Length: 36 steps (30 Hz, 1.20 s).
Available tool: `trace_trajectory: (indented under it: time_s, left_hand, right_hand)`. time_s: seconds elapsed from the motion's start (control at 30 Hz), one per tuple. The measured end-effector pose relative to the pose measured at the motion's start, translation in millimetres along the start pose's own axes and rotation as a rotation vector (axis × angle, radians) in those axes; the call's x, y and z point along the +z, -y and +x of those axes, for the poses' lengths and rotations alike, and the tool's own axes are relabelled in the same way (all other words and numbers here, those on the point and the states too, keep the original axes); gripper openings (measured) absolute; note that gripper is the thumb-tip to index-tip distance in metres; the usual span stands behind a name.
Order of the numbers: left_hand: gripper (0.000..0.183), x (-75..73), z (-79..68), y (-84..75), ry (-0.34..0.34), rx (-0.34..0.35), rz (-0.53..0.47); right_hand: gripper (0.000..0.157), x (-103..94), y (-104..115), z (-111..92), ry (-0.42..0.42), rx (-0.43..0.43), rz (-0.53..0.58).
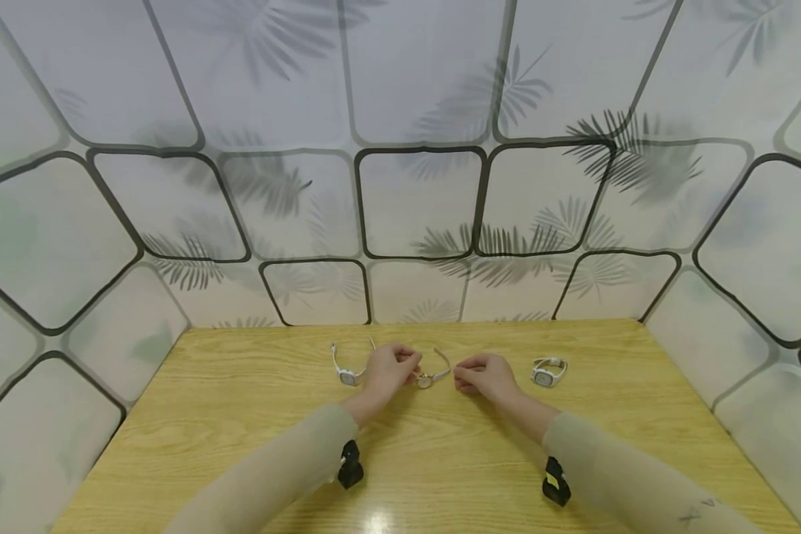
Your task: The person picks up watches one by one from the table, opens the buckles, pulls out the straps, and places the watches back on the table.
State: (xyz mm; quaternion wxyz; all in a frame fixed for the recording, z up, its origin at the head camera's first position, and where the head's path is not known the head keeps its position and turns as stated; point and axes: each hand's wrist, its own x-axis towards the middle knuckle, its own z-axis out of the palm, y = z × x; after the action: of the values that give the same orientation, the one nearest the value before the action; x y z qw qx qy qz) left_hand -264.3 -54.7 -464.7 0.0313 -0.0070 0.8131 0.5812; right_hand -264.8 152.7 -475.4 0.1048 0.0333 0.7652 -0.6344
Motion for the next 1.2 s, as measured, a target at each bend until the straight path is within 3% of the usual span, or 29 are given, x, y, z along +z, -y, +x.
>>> trace_trajectory:
  time_s: [0.43, 0.67, 0.93, 1.2]
  left_hand:
    - [0.019, 18.3, -2.9, -18.2, 0.087, 0.068, -0.071]
    - [0.021, 27.2, -3.9, -25.3, 0.122, 0.046, -0.082]
    - [0.021, 38.1, -2.2, -26.0, 0.185, 0.11, -0.148]
    - [0.02, 49.8, -5.1, -30.2, 0.224, 0.087, -0.159]
  right_hand:
    - [0.028, -18.0, 9.0, -9.6, 0.009, -0.019, -0.034]
    - [0.033, -34.1, 12.6, -14.0, 0.011, -0.012, -0.056]
    - [0.036, -54.4, 16.0, -22.4, 0.04, -0.043, -0.106]
    - [0.038, -71.8, 16.7, -25.3, 0.02, -0.046, -0.11]
